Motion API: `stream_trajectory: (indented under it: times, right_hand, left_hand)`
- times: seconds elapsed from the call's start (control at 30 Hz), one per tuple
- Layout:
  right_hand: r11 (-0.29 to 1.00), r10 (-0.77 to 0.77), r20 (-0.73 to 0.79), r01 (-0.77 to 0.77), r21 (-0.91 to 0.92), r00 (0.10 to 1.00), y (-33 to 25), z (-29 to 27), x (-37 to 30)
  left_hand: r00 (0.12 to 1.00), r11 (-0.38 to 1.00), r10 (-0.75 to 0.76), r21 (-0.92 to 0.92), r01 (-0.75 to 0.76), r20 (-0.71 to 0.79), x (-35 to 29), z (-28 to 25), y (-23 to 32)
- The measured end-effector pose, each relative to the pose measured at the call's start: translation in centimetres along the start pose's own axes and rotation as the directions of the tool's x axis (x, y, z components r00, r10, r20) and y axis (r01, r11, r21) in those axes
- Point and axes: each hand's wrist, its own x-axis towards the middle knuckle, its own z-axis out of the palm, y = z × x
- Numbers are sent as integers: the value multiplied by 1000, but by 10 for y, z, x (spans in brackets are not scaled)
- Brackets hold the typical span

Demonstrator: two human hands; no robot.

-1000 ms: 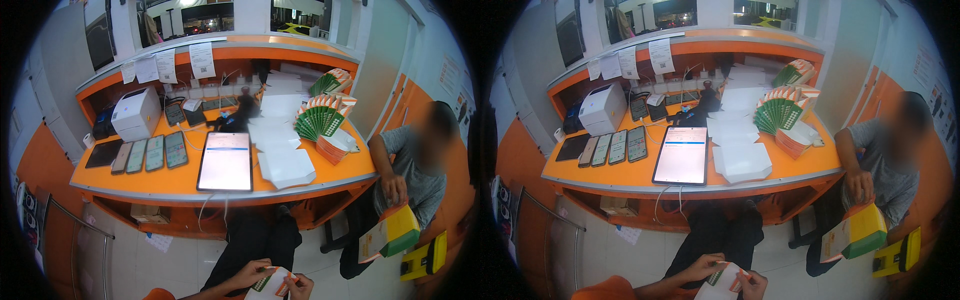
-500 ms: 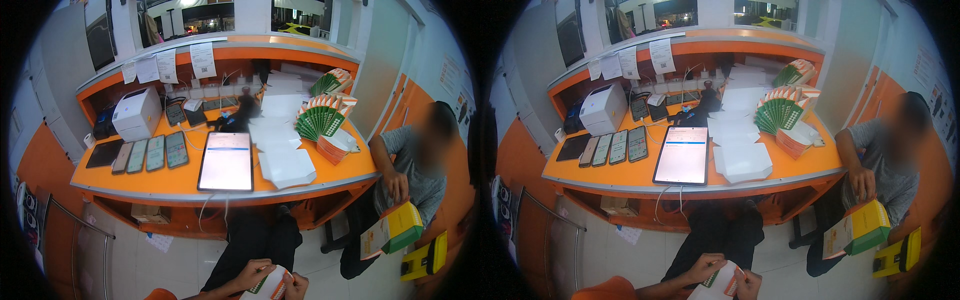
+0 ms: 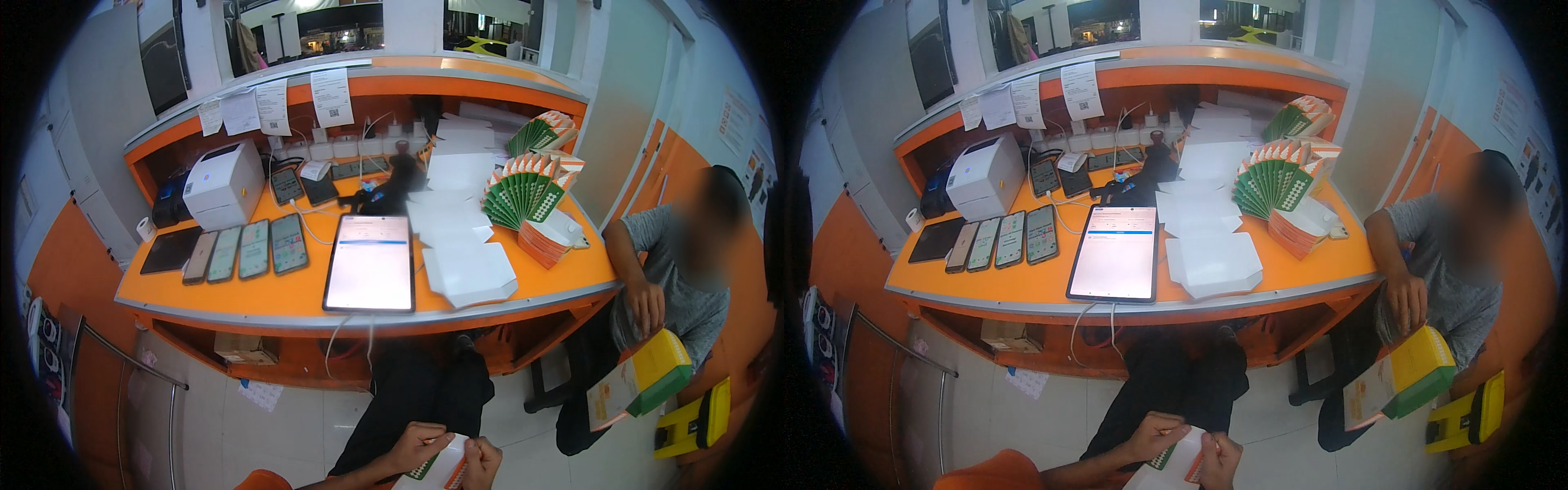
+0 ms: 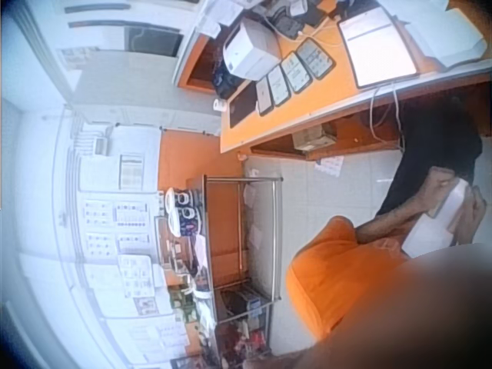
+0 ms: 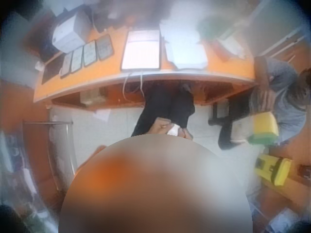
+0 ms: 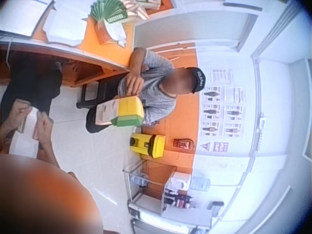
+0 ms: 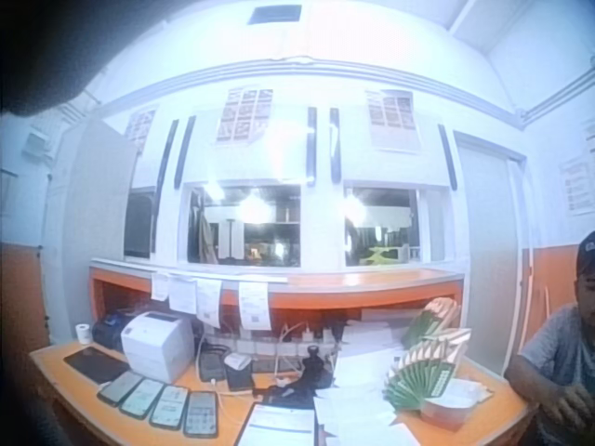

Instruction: The person folds flat paper sheets into small rectangular boxes by hand, aligning edges and tucking flaps to form the structure. They repeat this process with multiple sheets, placing finished boxes on the counter.

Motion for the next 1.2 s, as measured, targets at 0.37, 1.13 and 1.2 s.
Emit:
stream_trajectory:
  times: [0.37, 1.13, 1.2]
  right_hand:
    - [998, -67, -13, 67, 16, 998, 7, -3, 1]
    - [973, -158, -332, 89, -214, 930, 27, -11, 5]
    - [967, -102, -234, 41, -253, 967, 29, -11, 8]
  left_hand:
    - [1000, 1000, -25, 8, 25, 0, 1, 1, 2]
    - [614, 586, -585, -247, 772, 530, -21, -31, -27]
    - [515, 433, -671, -281, 856, 534, -26, -25, -35]
